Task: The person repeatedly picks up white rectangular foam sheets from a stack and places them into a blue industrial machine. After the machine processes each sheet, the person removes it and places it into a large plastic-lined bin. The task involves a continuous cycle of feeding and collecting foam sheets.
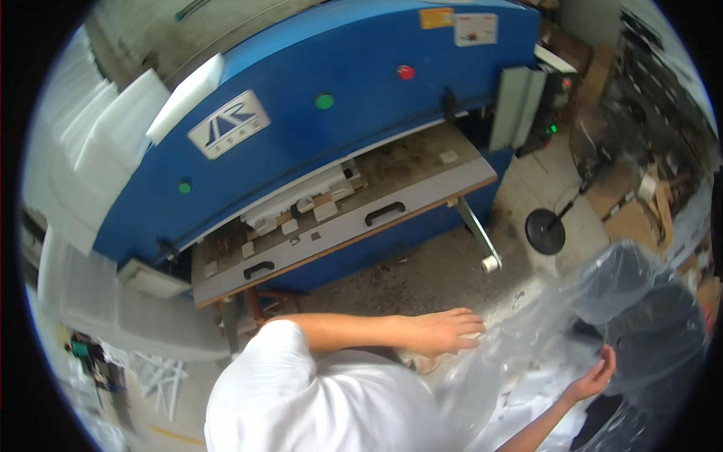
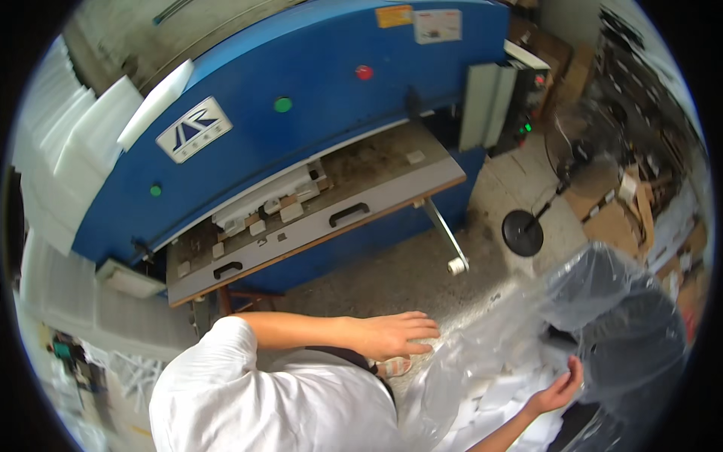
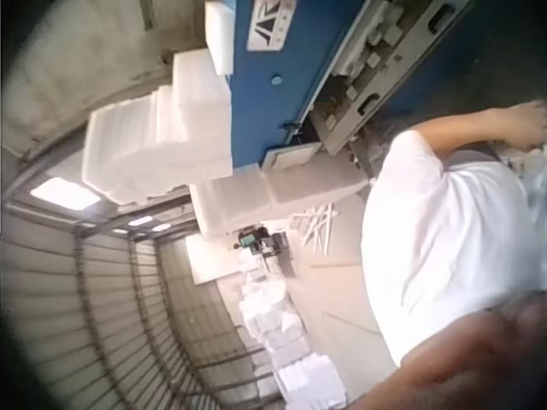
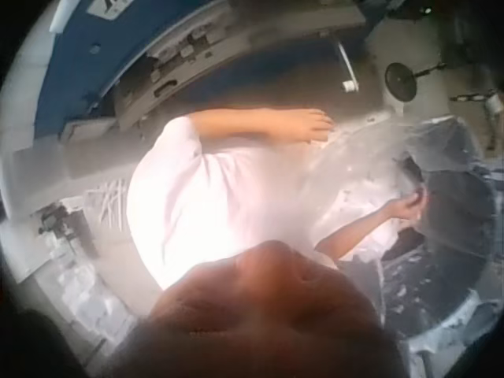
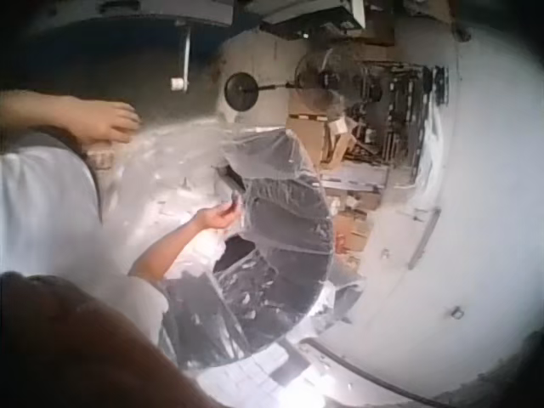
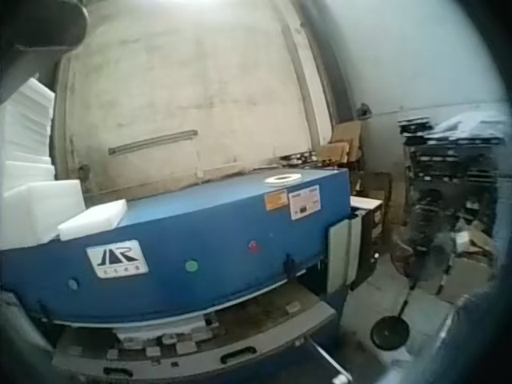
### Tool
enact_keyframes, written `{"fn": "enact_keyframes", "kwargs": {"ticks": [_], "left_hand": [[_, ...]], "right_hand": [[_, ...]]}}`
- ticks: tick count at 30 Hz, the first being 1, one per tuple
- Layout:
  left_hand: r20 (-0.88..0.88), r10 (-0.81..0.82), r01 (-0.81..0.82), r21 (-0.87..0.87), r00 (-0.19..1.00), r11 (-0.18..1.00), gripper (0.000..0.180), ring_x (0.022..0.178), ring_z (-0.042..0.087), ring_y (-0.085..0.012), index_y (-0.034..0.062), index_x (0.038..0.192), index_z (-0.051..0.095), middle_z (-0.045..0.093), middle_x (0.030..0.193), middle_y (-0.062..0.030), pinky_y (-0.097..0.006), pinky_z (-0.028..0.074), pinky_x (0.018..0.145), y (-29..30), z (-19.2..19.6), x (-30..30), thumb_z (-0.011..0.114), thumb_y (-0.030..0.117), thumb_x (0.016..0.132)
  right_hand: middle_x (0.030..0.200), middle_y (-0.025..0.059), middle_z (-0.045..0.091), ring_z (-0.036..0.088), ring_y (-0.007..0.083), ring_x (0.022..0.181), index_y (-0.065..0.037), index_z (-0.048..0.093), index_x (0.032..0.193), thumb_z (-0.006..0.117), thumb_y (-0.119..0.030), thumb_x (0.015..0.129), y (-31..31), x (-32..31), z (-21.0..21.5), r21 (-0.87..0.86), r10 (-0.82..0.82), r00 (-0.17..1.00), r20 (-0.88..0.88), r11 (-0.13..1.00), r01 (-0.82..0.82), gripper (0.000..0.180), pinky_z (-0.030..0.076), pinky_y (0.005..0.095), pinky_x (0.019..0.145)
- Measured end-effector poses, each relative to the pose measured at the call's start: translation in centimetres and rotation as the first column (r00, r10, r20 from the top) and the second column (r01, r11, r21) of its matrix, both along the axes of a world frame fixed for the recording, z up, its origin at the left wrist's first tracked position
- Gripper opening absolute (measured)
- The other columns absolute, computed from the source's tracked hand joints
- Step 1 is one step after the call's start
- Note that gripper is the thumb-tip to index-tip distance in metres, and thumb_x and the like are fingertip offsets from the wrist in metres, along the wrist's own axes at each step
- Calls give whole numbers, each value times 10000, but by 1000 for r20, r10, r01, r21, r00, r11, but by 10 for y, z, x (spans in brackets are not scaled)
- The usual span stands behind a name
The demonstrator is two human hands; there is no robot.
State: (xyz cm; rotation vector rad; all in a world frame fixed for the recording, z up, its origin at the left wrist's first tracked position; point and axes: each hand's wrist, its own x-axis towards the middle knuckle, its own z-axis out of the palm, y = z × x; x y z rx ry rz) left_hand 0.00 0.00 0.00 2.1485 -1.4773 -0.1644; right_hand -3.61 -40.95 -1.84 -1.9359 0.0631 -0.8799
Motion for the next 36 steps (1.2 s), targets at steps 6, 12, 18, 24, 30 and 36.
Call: {"fn": "enact_keyframes", "kwargs": {"ticks": [6, 12, 18, 24, 30, 36], "left_hand": [[-133, 687, -696, -35, 715, 718, 432, 1240, 480, -410, 29, 1177, 595, 515, 1325, -217, -498, 388, 1045, 153, -34, -26, 745, 160, 793], [-89, 963, -915, 346, -252, -208, 605, 1329, 358, -462, -9, 1349, 471, 401, 1413, -288, -557, 312, 1079, 368, -96, -60, 672, 327, 887], [203, 790, -799, 55, -579, -599, 888, 1421, 175, -488, 7, 1490, 299, 257, 1524, -307, -601, 125, 1149, 581, -175, -65, 629, 556, 875], [-126, 945, -953, 32, -302, -301, 720, 1354, 364, -418, 66, 1394, 486, 452, 1443, -216, -522, 228, 1139, 621, -153, -19, 663, 520, 863], [-10, 947, -940, -117, -320, -319, 389, 1170, 511, -421, 16, 1252, 585, 565, 1318, -196, -501, 398, 1010, 655, -212, -35, 602, 243, 936], [-599, 716, -775, -237, -358, -586, 374, 1122, 565, -326, -25, 1252, 563, 603, 1255, -161, -428, 433, 984, 687, -217, -46, 613, 110, 907]], "right_hand": [[1224, 201, 605, 563, 347, 1148, 18, 571, 1256, 607, -137, 899, 214, 85, -10, -157, 497, 800, -336, 808, -568, 391, 411, 396, 1022], [1509, 265, 352, 321, 405, 1416, -21, 300, 1503, 717, -254, 843, 410, 130, -69, -260, 627, 607, -489, 559, -787, 814, 296, 443, 1142], [1531, 294, 288, 274, 422, 1433, 44, 248, 1498, 750, -278, 810, 603, 216, -100, -233, 671, 556, -491, 514, -826, 911, 266, 448, 1163], [1482, 288, 347, 314, 428, 1393, 24, 332, 1456, 742, -327, 812, 728, 294, -121, -534, 611, 671, -420, 432, -727, 841, 300, 456, 1143], [1284, 222, 557, 539, 375, 1178, -3, 516, 1309, 653, -217, 882, 781, 317, -153, -123, 781, 559, -279, 549, -827, 497, 434, 456, 1006], [1174, 124, 600, 568, 271, 1075, -36, 580, 1206, 598, -63, 917, 778, 304, -165, 433, 788, 603, -126, 591, -681, 291, 440, 389, 975]]}}
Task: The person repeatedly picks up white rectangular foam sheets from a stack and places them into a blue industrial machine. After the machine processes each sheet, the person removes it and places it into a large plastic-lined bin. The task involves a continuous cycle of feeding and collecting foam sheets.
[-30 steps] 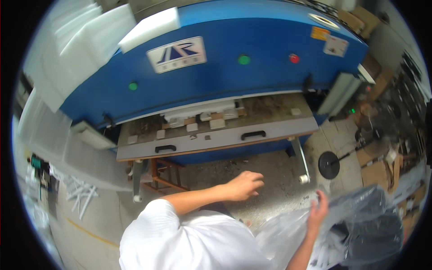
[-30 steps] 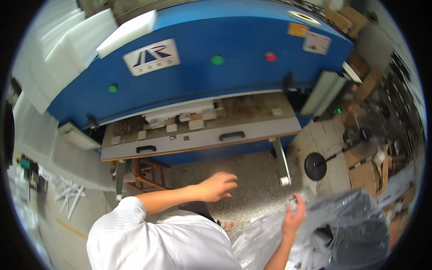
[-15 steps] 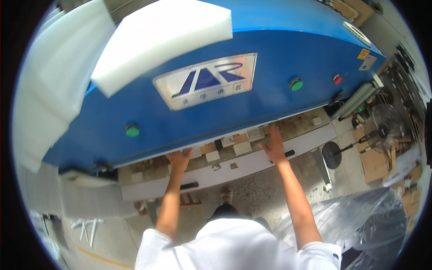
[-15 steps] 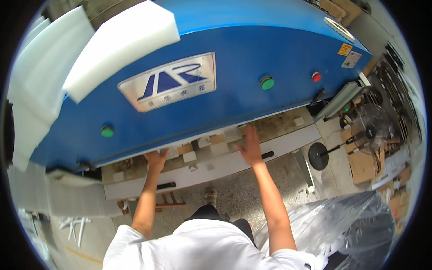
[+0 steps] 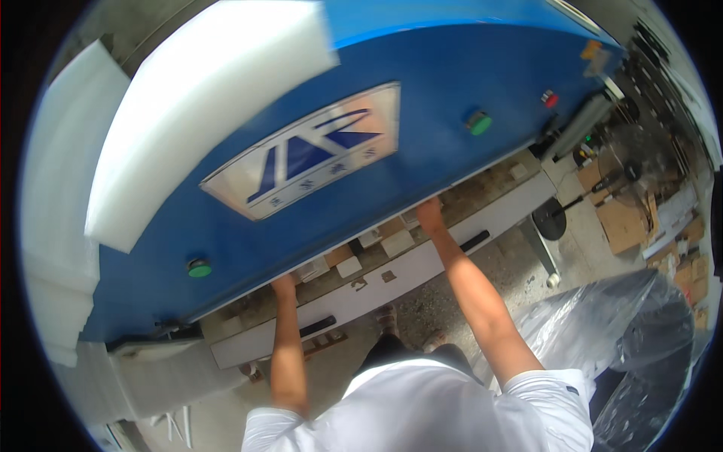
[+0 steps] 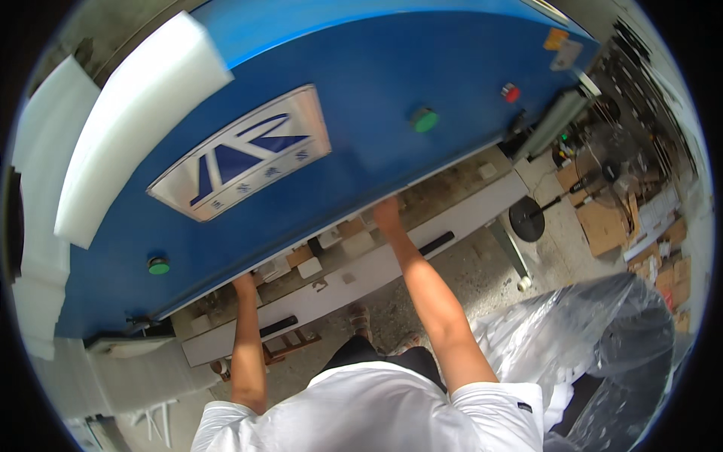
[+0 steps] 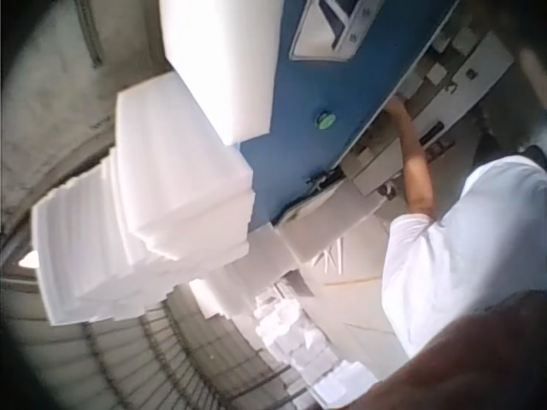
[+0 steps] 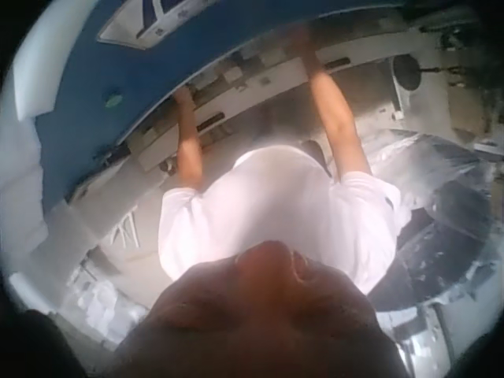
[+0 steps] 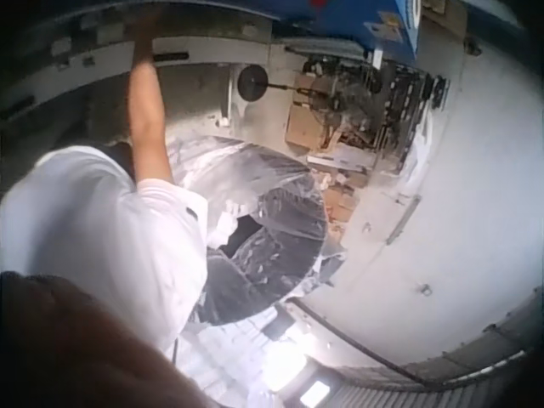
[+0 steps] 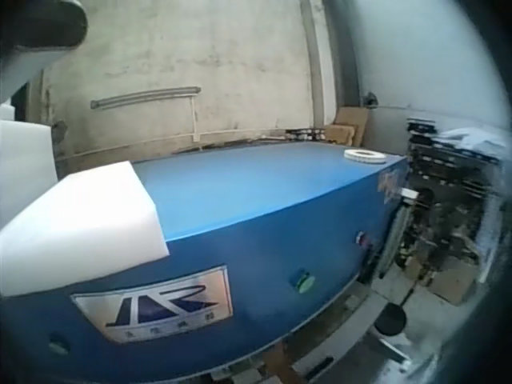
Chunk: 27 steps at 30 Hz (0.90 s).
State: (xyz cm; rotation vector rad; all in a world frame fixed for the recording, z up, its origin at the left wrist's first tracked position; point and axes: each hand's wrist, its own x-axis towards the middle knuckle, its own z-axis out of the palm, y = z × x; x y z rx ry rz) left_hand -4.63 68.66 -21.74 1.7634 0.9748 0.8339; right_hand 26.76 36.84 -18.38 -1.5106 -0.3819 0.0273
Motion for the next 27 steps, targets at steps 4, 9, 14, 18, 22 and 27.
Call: {"fn": "enact_keyframes", "kwargs": {"ticks": [4, 9, 14, 18, 22, 27], "left_hand": [[405, -71, 187, -254, 911, 949, 522, 1229, 474, -251, -24, 1332, 481, 485, 1363, -137, -399, 397, 1034, -113, 92, 3, 654, 57, 846], [358, -268, 350, -186, 894, 918, 463, 1180, 486, -289, 14, 1206, 521, 506, 1250, -145, -440, 423, 988, -244, 95, -36, 679, 190, 808], [325, -670, 720, -53, 667, 692, 281, 1193, 451, -233, 59, 1139, 490, 389, 1402, -135, -376, 372, 1000, -395, 114, 41, 620, 103, 894], [434, -869, 971, -90, 239, 222, 306, 1264, 402, -236, 41, 1102, 562, 355, 1433, -124, -364, 371, 1019, -575, 201, 82, 614, 26, 800], [165, -548, 556, 460, -820, -692, 612, 1386, 338, -441, 66, 1449, 441, 280, 1533, -261, -492, 325, 1112, -686, 271, 65, 634, 319, 927], [38, -800, 605, 676, -599, -420, 594, 1374, 337, -458, 19, 1384, 486, 316, 1493, -285, -544, 303, 1109, -682, 297, 76, 680, 151, 838]], "right_hand": [[1038, 54, 575, 526, 209, 1025, -39, 594, 1017, 615, -55, 903, -84, -61, 1, 25, -254, 943, 214, 967, 255, 116, 418, 334, 947], [1296, 83, 520, 487, 169, 1170, -98, 589, 1002, 616, -181, 902, -255, -172, 33, 78, -312, 925, -217, 939, 335, 133, 411, 277, 879], [1028, -3, 565, 538, 112, 1011, -136, 535, 1079, 586, -222, 898, -443, -238, 33, 370, -615, 683, -394, 574, 731, 207, 454, 273, 851], [1122, 27, 509, 478, 160, 1089, -74, 505, 1201, 560, -305, 942, -558, -279, 97, 742, -583, 702, -410, 234, 628, 352, 374, 320, 969], [1350, 86, 501, 469, 211, 1241, -50, 417, 1402, 491, -378, 989, -616, -318, 96, 924, -517, 854, -64, 293, 247, 532, 376, 383, 1054], [1344, 92, 543, 532, 214, 1171, -65, 437, 1428, 448, -405, 1019, -558, -334, 117, 769, -362, 780, -511, 213, 603, 531, 412, 363, 1022]]}}
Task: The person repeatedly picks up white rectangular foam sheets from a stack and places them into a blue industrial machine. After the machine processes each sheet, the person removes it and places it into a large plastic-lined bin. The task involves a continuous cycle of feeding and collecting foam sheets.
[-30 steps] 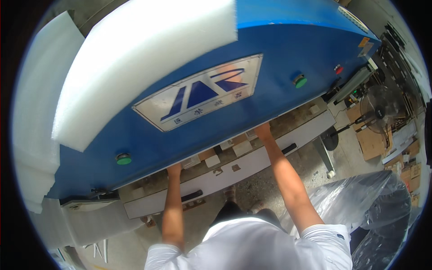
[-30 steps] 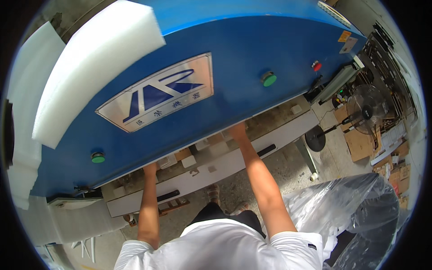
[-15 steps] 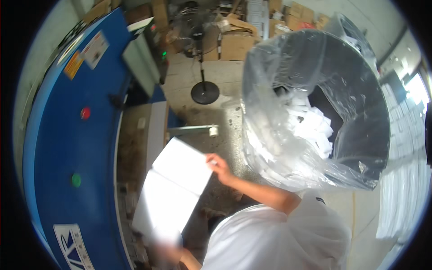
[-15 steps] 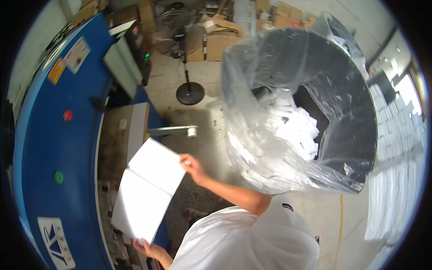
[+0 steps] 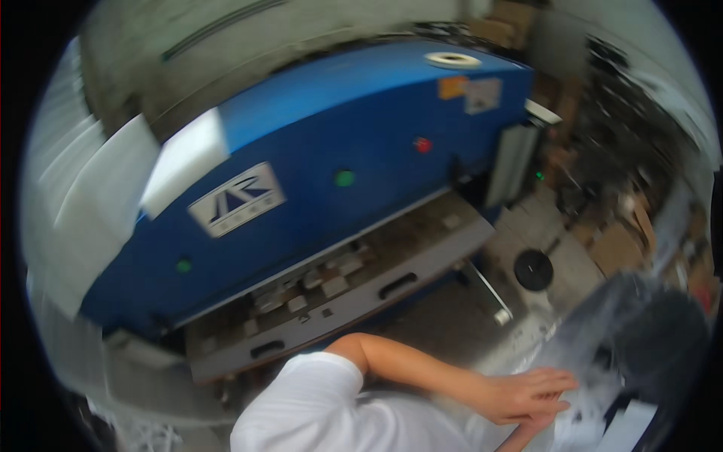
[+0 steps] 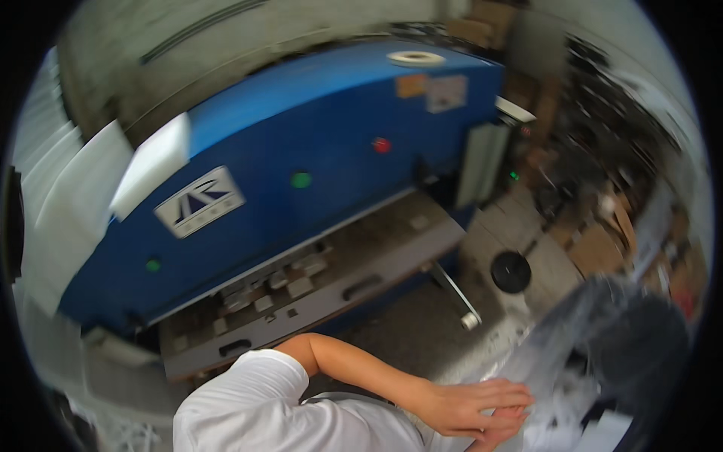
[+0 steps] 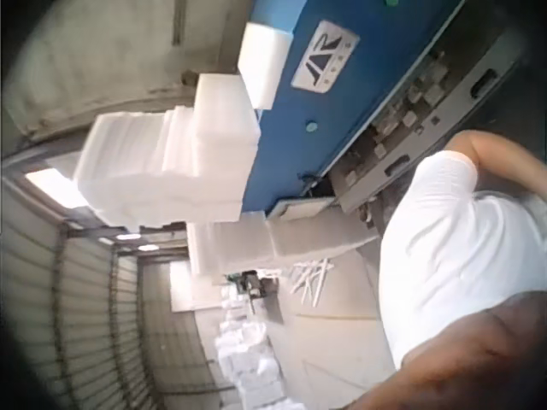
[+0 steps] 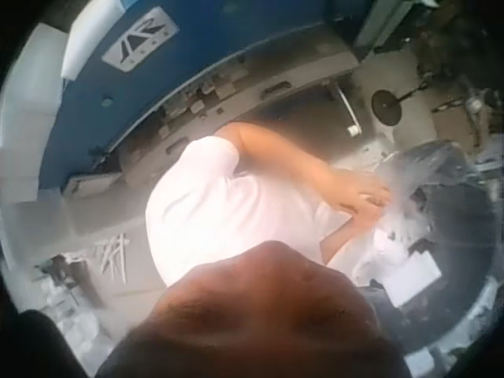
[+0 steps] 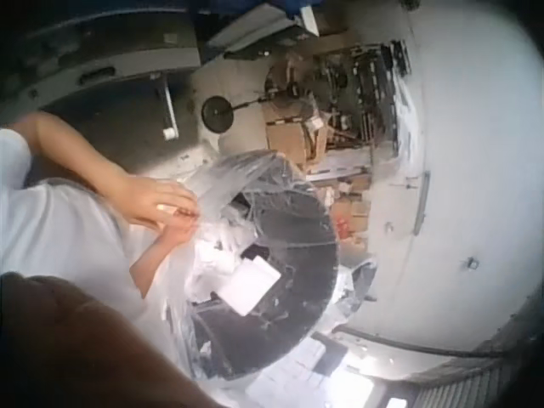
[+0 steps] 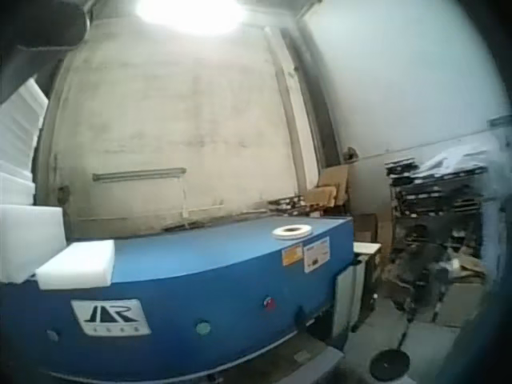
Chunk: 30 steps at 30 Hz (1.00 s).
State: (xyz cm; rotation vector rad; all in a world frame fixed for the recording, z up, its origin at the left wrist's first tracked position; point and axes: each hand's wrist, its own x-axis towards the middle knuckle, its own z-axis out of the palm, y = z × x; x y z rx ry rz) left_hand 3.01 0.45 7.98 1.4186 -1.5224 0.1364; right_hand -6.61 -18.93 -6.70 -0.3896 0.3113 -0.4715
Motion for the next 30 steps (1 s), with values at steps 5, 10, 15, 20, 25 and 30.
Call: {"fn": "enact_keyframes", "kwargs": {"ticks": [5, 10, 15, 20, 25, 30], "left_hand": [[411, 802, -850, -110, 433, 515, 741, 1319, 371, -460, 28, 1322, 541, 415, 1396, -251, -628, 282, 1073, 191, 69, 83, 822, 229, 667], [730, 291, -638, -250, -618, -728, 1221, 1432, 201, -448, 101, 1542, 240, 255, 1534, -221, -619, 144, 1154, 405, 188, 26, 871, 479, 568], [745, 317, -616, -157, -587, -772, 729, 1012, 651, -363, 38, 1223, 604, 689, 1068, -180, -416, 501, 884, 529, 238, -35, 879, 165, 560], [464, 694, -821, -452, -550, -349, 431, 979, 687, -342, 8, 1165, 643, 694, 1088, -190, -356, 535, 845, 482, 187, -66, 743, 33, 747], [-452, 872, -884, -311, -186, -350, 590, 1032, 611, -262, -19, 1290, 529, 618, 1143, -164, -387, 524, 883, 475, 33, -207, 757, 24, 748], [-890, 431, -981, 188, -149, 50, 687, 1093, 586, -203, -36, 1321, 491, 600, 1224, -101, -351, 491, 927, 399, -91, -237, 771, 118, 713]], "right_hand": [[1155, 69, 612, 577, 206, 978, -52, 530, 1298, 534, -340, 989, -28, 30, -159, 203, 269, 961, 58, 940, -275, 422, 494, 366, 871], [1155, 83, 591, 547, 201, 951, -54, 529, 1294, 491, -353, 1010, 12, 119, -133, 12, 578, 812, 81, 814, -580, 414, 464, 356, 858], [1097, 85, 571, 506, 180, 876, -40, 541, 1261, 514, -300, 1004, 76, 212, -61, -189, 754, 650, 98, 655, -731, 367, 448, 333, 818], [1114, 125, 591, 563, 201, 934, 3, 521, 1269, 514, -308, 1004, 142, 243, -13, -386, 784, 620, 24, 579, -718, 409, 481, 329, 844], [1258, 170, 562, 575, 238, 1060, 8, 455, 1354, 457, -390, 1024, 206, 226, -8, -520, 863, 505, 6, 434, -736, 517, 496, 353, 898], [1545, 165, 322, 334, 314, 1416, -24, 235, 1530, 365, -630, 977, 218, 190, -68, -522, 837, 539, -94, 419, -743, 830, 299, 456, 1146]]}}
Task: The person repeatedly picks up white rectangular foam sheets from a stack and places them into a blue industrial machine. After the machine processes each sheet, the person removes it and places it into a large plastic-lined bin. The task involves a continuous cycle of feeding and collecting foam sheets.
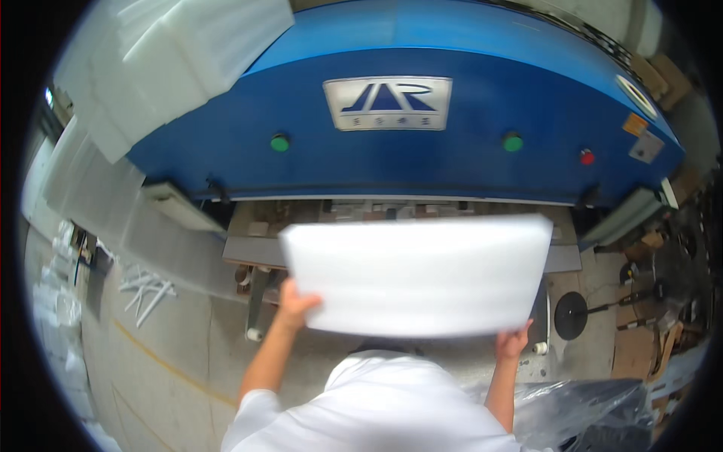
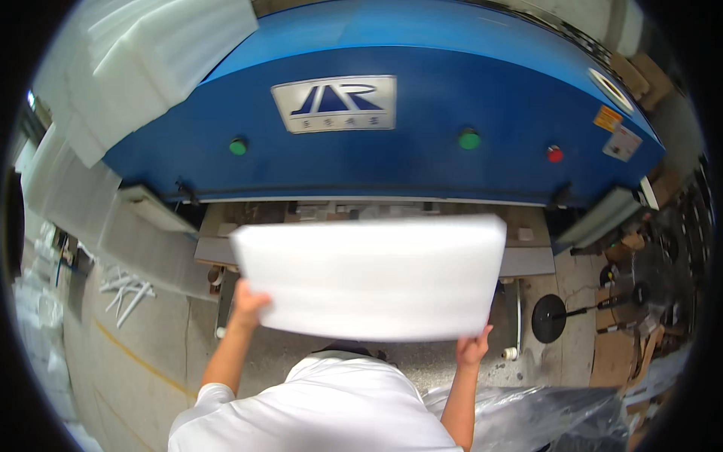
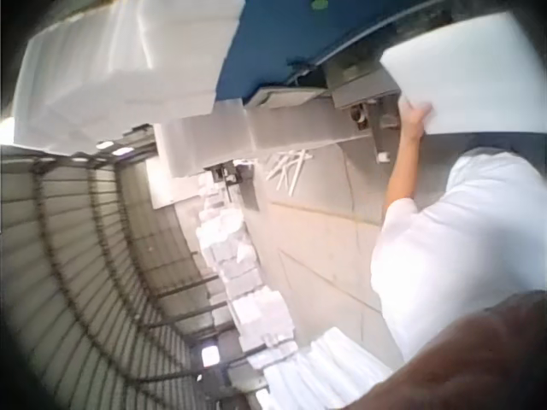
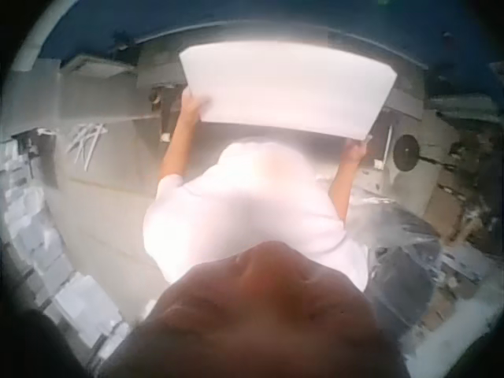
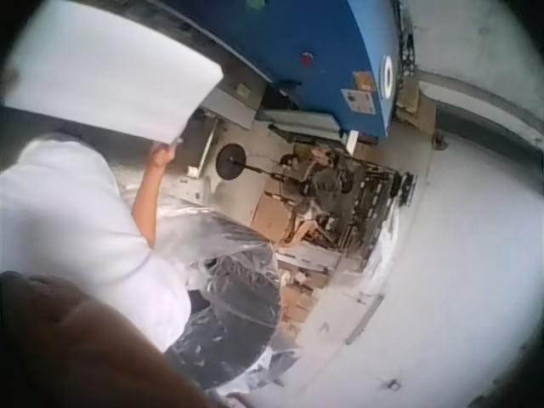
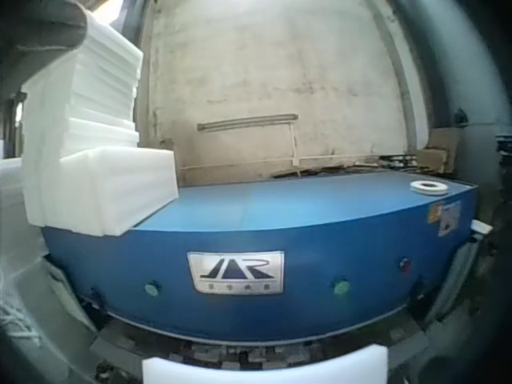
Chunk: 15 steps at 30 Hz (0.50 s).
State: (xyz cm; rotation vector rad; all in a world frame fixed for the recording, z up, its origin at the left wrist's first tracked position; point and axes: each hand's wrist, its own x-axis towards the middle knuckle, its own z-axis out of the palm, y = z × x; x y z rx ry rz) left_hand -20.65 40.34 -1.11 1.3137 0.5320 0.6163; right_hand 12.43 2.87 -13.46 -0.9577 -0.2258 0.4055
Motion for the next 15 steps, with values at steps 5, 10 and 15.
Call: {"fn": "enact_keyframes", "kwargs": {"ticks": [5, 10, 15], "left_hand": [[-109, 133, -150, -163, 985, 975, 476, 1039, 582, -171, 6, 1241, 527, 609, 1149, -109, -316, 480, 902, -3, -59, 18, 742, 143, 839], [-177, 324, -322, 45, 929, 946, 403, 954, 575, -159, 6, 1183, 542, 609, 1113, -117, -300, 455, 840, 72, -133, 53, 709, 181, 860], [-48, 428, -365, 446, 902, 817, 392, 1070, 576, -296, -17, 1278, 528, 612, 1188, -161, -393, 436, 946, 171, -171, 127, 569, 184, 944]], "right_hand": [[1511, 149, 378, 364, 279, 1392, 20, 301, 1495, 544, -332, 972, 36, -9, 17, -269, 260, 948, 184, 941, -205, 675, 271, 395, 1149], [1477, 170, 401, 385, 259, 1362, 55, 410, 1428, 589, -112, 911, 111, 26, -18, -573, 182, 859, 479, 806, 149, 573, 265, 366, 1138], [1498, 180, 390, 370, 267, 1375, 45, 388, 1450, 597, -101, 939, 219, 87, -35, -491, 147, 840, 523, 857, 156, 570, 259, 356, 1142]]}}
